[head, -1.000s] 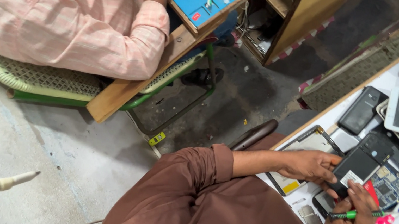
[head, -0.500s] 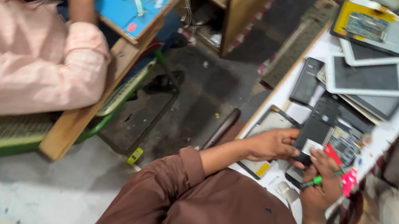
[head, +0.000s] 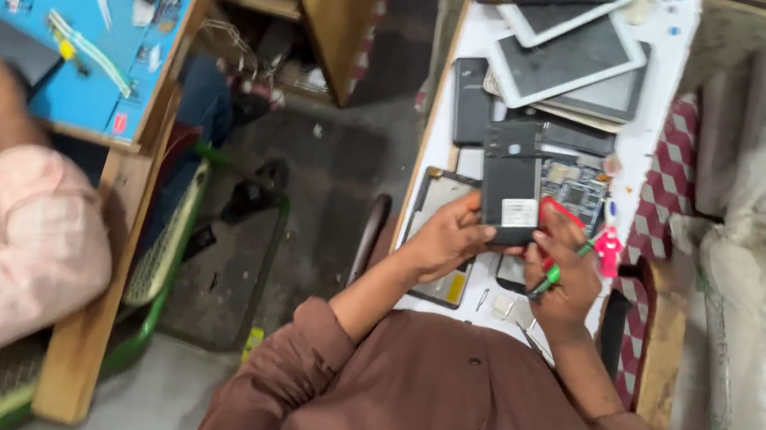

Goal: The person uses a screwdriver to remove screws from the back of a smartphone. They hold the device, unscrew fasteners, and place the screws on the workbench.

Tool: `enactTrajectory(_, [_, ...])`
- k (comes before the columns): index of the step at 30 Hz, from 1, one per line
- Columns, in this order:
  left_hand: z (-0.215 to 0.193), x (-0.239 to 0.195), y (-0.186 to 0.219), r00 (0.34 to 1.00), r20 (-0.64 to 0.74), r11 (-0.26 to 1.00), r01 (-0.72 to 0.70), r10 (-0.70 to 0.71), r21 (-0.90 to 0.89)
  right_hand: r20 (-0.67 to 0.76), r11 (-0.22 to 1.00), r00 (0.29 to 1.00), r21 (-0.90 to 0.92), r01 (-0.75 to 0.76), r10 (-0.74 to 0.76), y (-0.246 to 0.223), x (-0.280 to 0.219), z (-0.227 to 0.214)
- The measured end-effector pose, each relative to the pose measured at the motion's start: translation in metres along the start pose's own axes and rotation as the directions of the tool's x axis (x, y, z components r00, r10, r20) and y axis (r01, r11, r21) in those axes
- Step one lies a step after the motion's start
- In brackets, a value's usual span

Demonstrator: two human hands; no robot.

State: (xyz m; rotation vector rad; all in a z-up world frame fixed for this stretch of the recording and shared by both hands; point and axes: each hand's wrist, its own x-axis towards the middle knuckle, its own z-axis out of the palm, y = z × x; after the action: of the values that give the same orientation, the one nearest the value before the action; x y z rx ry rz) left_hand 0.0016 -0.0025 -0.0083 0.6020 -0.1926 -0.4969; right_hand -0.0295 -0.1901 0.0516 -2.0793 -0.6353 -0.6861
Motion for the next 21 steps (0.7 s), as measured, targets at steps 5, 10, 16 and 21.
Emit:
enactTrajectory(5, [0.008,-0.002,0.003,0.999,-0.032,0.999,0.025,-0.024,0.039,0.009,0.996,1.000,0.088,-0.029,0.029,0.000,-0.001,-0.004])
enactTrajectory(10, [0.009,0.000,0.007,1.000,-0.002,0.999,0.030,-0.030,-0.014,0.035,0.987,0.994,0.125,-0.103,0.100,-0.003,0.004,-0.005])
enactTrajectory(16, [0.008,0.002,0.006,1.000,-0.007,0.999,0.028,-0.029,-0.030,0.042,0.994,0.997,0.082,-0.068,0.065,-0.003,0.006,-0.005])
enactTrajectory(21, [0.015,0.003,0.011,0.999,-0.015,1.000,0.029,-0.029,-0.004,0.049,0.992,0.994,0.072,-0.101,0.098,-0.007,0.012,-0.009])
